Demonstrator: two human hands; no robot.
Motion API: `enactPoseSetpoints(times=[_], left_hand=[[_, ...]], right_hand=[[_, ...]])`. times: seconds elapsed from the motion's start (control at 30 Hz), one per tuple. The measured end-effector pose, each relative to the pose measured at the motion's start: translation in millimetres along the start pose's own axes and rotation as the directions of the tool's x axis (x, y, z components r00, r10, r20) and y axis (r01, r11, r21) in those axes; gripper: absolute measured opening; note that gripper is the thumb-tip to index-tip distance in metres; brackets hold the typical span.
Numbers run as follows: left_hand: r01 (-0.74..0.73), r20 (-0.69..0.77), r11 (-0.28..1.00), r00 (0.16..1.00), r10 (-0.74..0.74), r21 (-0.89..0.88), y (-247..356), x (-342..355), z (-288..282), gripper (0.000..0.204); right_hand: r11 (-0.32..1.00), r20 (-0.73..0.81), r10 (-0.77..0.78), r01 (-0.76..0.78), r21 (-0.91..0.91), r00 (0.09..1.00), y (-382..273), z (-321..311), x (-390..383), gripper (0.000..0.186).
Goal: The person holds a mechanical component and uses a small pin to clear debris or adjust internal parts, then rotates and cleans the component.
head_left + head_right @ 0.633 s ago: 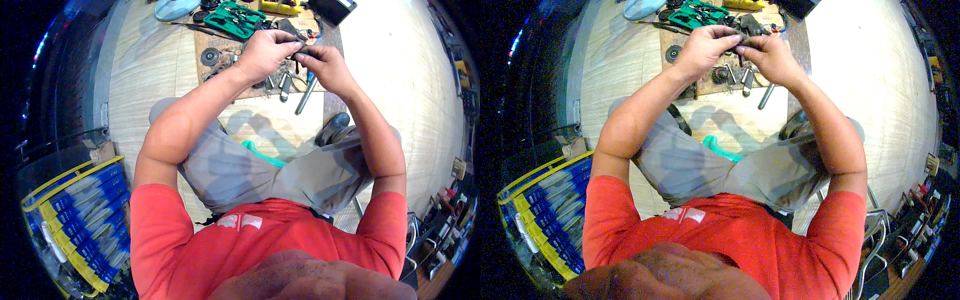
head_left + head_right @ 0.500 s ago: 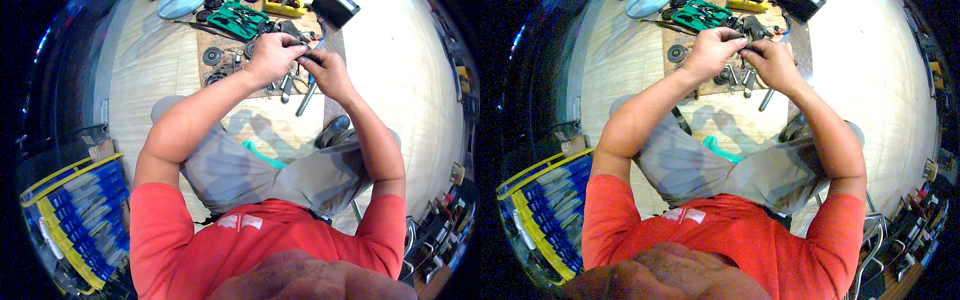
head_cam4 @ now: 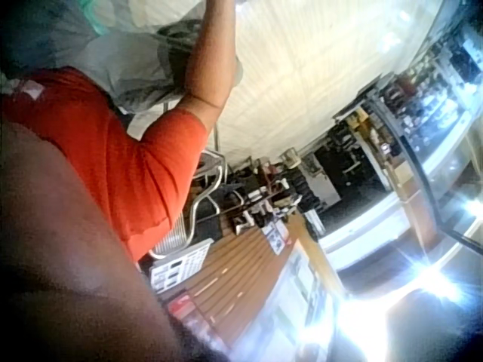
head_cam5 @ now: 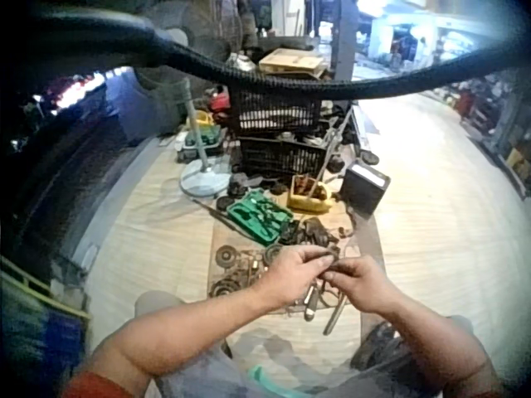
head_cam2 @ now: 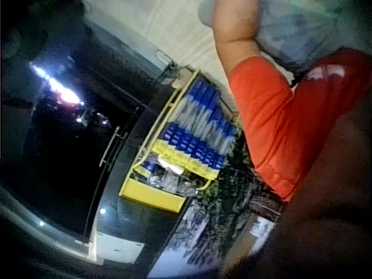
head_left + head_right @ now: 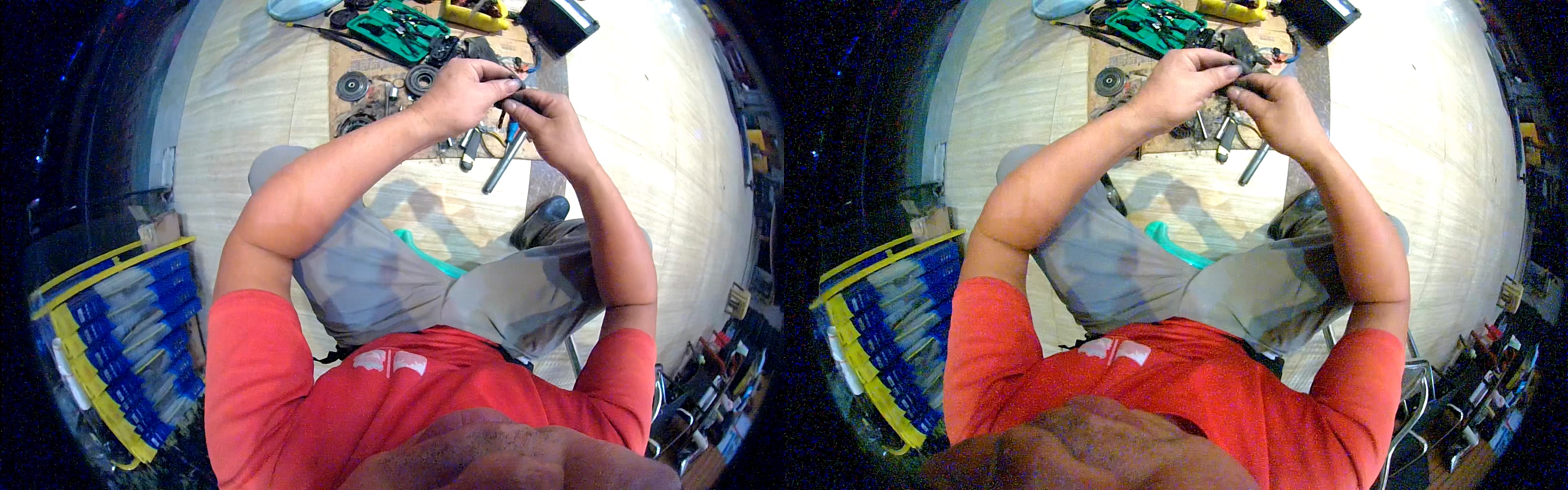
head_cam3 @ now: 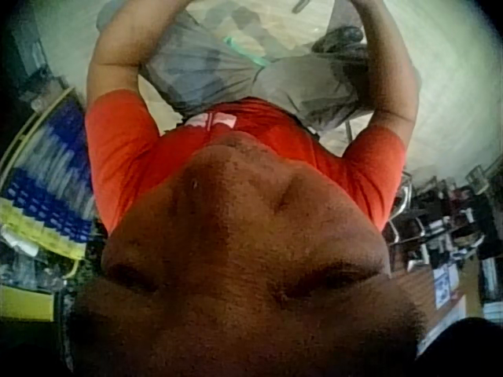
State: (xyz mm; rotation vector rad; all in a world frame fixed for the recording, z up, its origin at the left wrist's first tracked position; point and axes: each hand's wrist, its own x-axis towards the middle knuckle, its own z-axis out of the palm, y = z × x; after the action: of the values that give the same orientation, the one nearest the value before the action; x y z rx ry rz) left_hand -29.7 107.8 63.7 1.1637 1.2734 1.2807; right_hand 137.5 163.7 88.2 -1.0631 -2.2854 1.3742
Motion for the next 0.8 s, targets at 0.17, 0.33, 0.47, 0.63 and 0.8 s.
enactPoseSetpoints(times=[0.17, 0.33, 0.47, 0.63, 0.8], left_hand=[[-0.046, -0.106, 0.967, 0.992, 0.074, 0.250, -1, 0, 0, 0.023], [-0.042, -0.128, 0.920, 0.987, 0.099, 0.389, 6, -1, 0, 0.025], [-0.042, -0.116, 0.960, 0.990, 0.077, 0.278, 8, -2, 1, 0.025], [-0.103, -0.026, 0.973, 0.994, 0.110, 0.205, 1, 2, -1, 0.024], [-0.012, -0.155, 0.965, 0.986, 0.055, 0.262, 3, 1, -2, 0.026]], right_hand=[[0.982, -0.046, -0.076, 0.067, -0.175, 0.996, 13, 6, 3, 0.019], [0.972, -0.048, -0.079, 0.066, -0.224, 0.996, 2, 11, -1, 0.020], [0.993, -0.011, -0.029, 0.028, -0.114, 1.000, -2, 6, 0, 0.022], [0.998, 0.006, -0.002, 0.002, -0.067, 1.000, 7, 4, 4, 0.023], [0.987, -0.029, -0.016, 0.011, -0.162, 0.999, 7, 7, 4, 0.022]])
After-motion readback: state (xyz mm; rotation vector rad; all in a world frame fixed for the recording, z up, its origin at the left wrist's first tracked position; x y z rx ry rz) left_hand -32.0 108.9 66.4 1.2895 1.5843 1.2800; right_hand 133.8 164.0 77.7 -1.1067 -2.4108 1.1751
